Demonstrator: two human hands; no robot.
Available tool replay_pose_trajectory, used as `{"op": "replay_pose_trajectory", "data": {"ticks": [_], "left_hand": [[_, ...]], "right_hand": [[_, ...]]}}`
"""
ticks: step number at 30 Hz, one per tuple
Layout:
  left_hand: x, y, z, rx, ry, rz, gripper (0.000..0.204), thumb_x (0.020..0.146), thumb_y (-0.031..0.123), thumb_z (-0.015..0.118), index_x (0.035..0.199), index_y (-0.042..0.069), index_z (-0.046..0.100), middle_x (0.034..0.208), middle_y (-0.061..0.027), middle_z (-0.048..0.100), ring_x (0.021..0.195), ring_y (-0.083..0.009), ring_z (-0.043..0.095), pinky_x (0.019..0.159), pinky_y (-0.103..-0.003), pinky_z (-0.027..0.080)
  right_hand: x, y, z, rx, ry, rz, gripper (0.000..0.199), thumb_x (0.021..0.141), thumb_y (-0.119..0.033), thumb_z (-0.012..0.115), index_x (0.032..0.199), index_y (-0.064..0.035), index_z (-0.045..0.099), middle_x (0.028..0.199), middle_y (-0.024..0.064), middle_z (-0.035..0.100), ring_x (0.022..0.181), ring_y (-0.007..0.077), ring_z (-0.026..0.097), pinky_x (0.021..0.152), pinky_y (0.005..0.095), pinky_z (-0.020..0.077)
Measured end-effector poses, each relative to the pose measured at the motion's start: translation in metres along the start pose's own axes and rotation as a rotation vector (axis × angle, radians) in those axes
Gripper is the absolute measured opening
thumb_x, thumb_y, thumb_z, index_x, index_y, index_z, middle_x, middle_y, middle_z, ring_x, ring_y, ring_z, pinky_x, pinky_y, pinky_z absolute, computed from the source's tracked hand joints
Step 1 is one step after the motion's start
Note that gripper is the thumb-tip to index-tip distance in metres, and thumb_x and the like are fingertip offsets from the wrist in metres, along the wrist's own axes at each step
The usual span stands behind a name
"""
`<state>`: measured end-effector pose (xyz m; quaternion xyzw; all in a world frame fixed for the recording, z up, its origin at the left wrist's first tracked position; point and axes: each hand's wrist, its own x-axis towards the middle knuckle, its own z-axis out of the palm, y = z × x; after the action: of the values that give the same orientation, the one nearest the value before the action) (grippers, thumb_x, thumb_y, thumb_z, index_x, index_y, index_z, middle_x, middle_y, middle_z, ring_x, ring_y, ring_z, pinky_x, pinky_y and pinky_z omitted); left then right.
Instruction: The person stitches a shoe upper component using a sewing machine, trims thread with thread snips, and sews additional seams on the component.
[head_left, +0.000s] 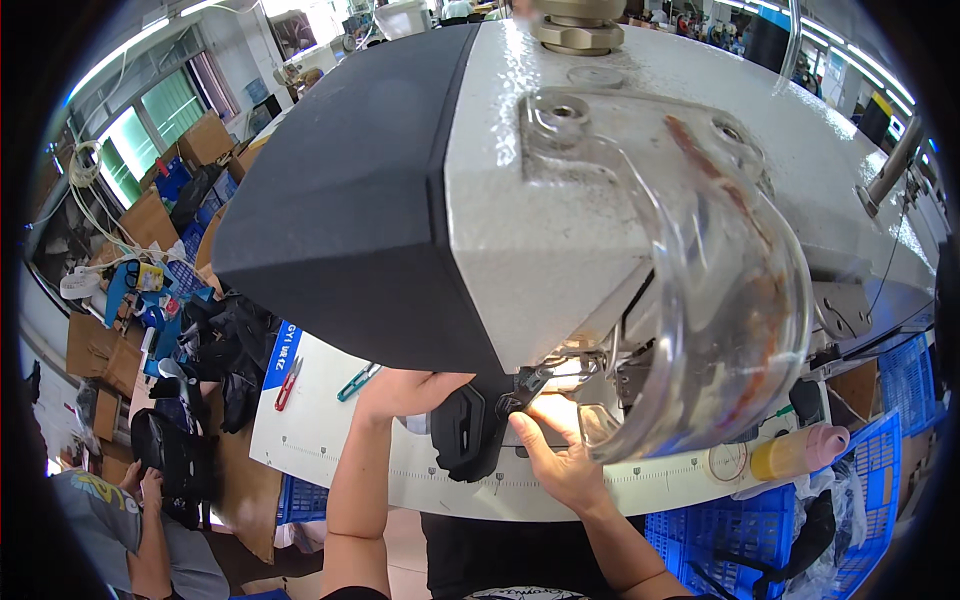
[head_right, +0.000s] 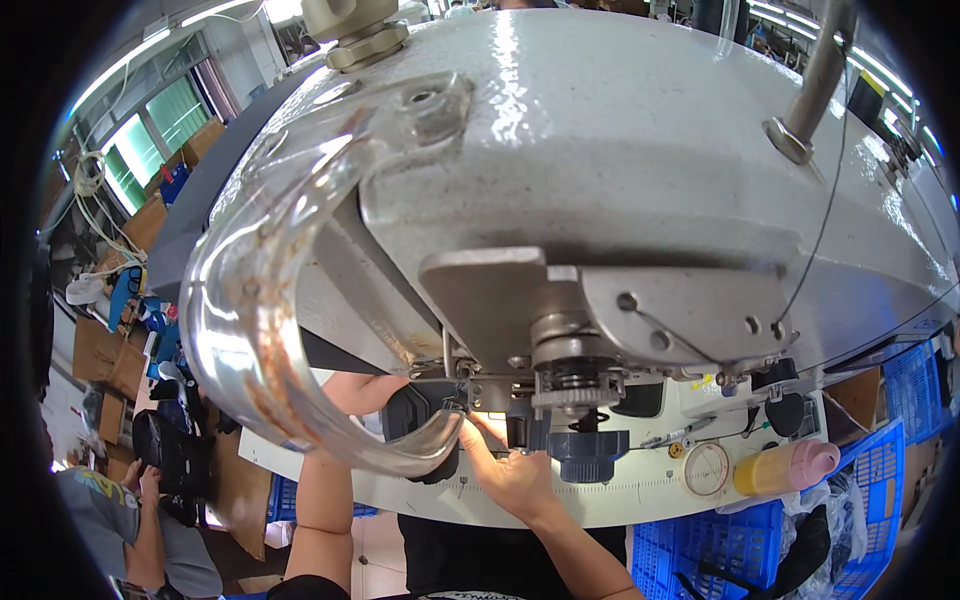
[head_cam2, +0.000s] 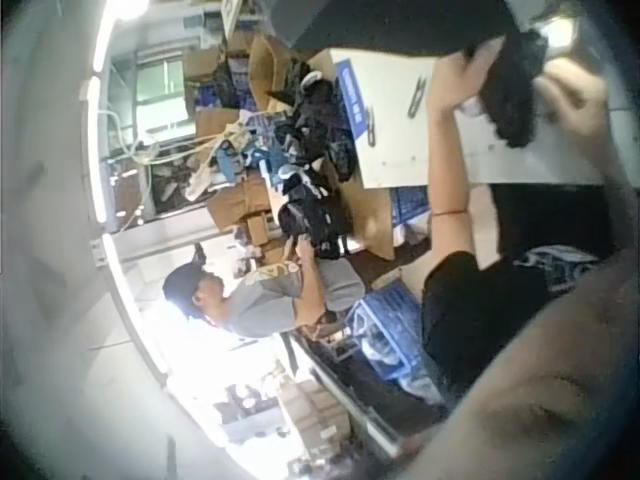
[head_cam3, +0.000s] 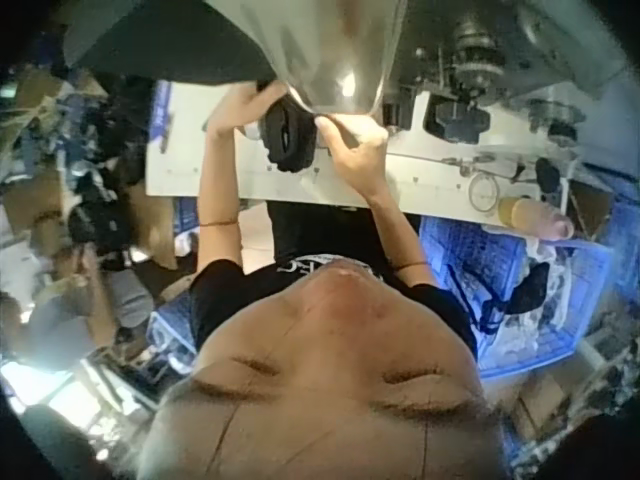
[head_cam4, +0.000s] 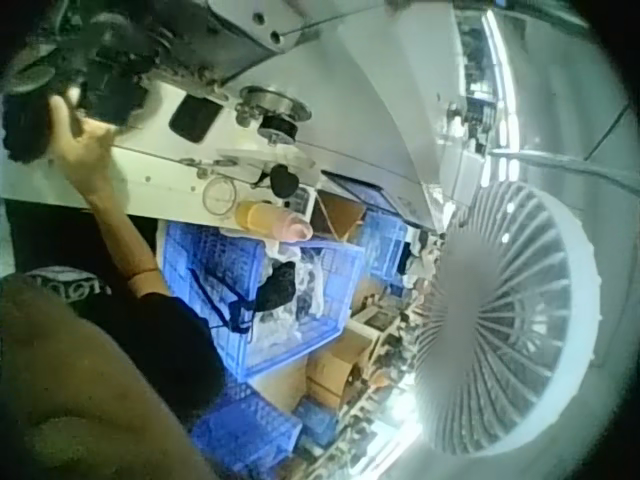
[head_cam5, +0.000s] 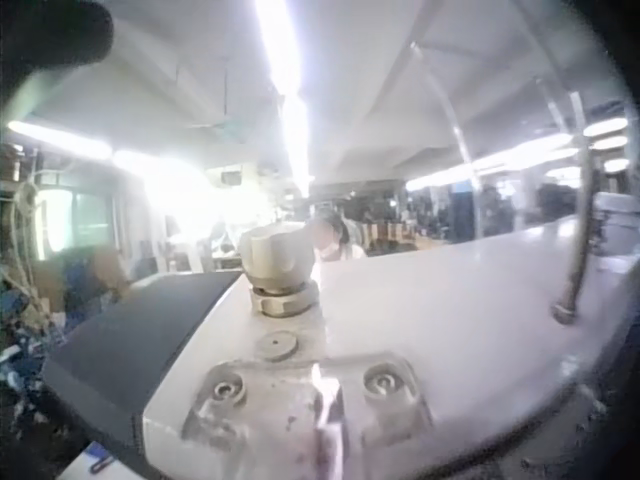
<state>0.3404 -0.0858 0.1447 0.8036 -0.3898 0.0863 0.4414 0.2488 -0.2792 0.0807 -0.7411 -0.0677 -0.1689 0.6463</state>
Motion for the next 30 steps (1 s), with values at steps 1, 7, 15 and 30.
{"op": "replay_pose_trajectory", "data": {"ticks": [1, 7, 15, 30], "left_hand": [[0.0, -0.005, 0.0, 0.045, 0.027, 0.045, 0.007, 0.084, 0.004, 0.065, 0.089, -0.001, 0.066, 0.082, -0.0069, 0.065, 0.072, -0.0187, 0.06, 0.064, -0.03, 0.047], [0.002, -0.029, 0.001, -0.092, 0.022, 0.039, 0.008, 0.081, 0.002, 0.067, 0.088, 0.0, 0.067, 0.084, -0.008, 0.067, 0.073, -0.02, 0.062, 0.063, -0.031, 0.049], [0.005, -0.045, 0.0, -0.1, 0.031, 0.061, 0.008, 0.081, 0.002, 0.067, 0.089, 0.0, 0.067, 0.083, -0.0079, 0.066, 0.074, -0.0199, 0.062, 0.064, -0.031, 0.049], [0.006, -0.059, -0.003, -0.059, 0.047, 0.071, 0.009, 0.08, 0.001, 0.067, 0.089, -0.001, 0.066, 0.081, -0.0077, 0.065, 0.074, -0.0197, 0.061, 0.065, -0.031, 0.049]], "right_hand": [[0.001, 0.002, 0.002, 0.002, 0.0, -0.018, 0.009, 0.087, -0.007, 0.068, 0.092, 0.0007, 0.07, 0.084, 0.0054, 0.066, 0.08, 0.0155, 0.06, 0.076, 0.0276, 0.0467], [0.007, 0.003, 0.005, 0.033, -0.005, -0.054, 0.01, 0.088, -0.005, 0.066, 0.094, 0.0028, 0.069, 0.08, 0.0061, 0.067, 0.075, 0.0168, 0.061, 0.075, 0.0281, 0.0476], [0.011, -0.006, 0.004, -0.046, 0.004, -0.132, 0.013, 0.088, -0.004, 0.066, 0.097, 0.0039, 0.069, 0.08, 0.0078, 0.067, 0.075, 0.0161, 0.061, 0.072, 0.0278, 0.047], [0.013, -0.008, 0.005, 0.141, 0.01, 0.024, 0.015, 0.088, -0.008, 0.068, 0.098, 0.004, 0.07, 0.086, 0.0054, 0.069, 0.08, 0.0105, 0.063, 0.074, 0.0254, 0.049]]}}
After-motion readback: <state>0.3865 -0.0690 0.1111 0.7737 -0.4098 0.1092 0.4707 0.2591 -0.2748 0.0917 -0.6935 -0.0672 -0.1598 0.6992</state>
